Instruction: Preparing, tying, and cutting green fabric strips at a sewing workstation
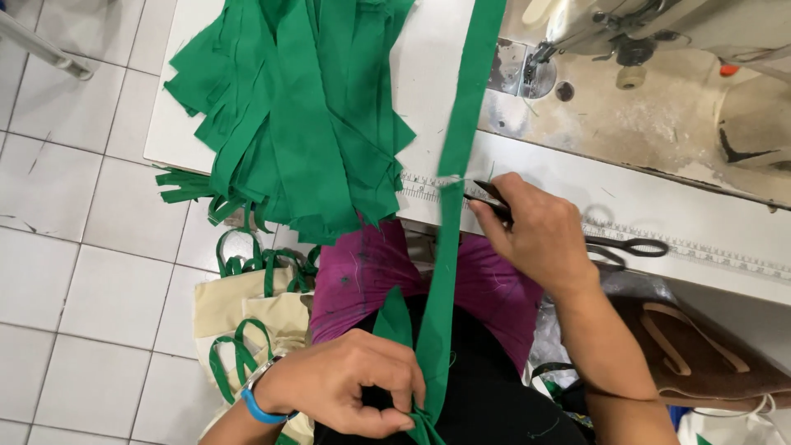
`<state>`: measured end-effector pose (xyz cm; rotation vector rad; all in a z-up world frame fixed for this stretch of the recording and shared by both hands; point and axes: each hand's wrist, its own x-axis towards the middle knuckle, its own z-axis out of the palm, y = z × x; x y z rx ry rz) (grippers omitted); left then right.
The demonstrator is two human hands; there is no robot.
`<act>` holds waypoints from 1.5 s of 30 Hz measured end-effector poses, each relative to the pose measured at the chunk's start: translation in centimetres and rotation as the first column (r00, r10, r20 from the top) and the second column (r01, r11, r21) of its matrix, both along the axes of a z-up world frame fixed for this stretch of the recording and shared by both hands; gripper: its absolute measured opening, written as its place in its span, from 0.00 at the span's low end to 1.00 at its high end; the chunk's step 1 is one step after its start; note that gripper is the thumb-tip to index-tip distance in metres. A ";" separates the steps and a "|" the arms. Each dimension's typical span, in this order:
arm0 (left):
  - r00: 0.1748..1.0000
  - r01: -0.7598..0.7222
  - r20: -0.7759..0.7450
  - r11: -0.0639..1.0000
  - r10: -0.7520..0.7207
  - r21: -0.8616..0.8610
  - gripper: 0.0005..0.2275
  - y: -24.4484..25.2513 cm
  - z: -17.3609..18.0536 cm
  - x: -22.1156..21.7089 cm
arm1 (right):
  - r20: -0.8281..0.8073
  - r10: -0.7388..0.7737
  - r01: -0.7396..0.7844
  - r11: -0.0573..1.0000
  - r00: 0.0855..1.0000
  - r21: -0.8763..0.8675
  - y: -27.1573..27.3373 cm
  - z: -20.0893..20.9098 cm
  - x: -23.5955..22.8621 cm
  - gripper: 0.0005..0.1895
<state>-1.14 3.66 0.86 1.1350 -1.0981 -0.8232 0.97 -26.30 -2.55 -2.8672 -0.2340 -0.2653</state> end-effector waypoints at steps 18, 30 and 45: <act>0.998 0.060 -0.017 0.998 -0.060 0.017 0.08 0.5 -0.4 0.1 | -0.117 -0.087 0.070 0.988 0.989 -0.136 -0.2 1.2 1.4 0.14; 0.997 0.081 0.002 0.997 -0.081 0.013 0.08 0.5 0.0 -0.1 | 0.098 0.130 -0.112 0.980 0.987 -0.166 2.1 0.1 1.4 0.05; 0.612 -0.790 0.143 0.596 0.778 0.142 0.07 6.4 3.4 4.7 | 0.393 0.322 -0.430 0.873 0.862 0.228 0.8 4.5 -5.9 0.14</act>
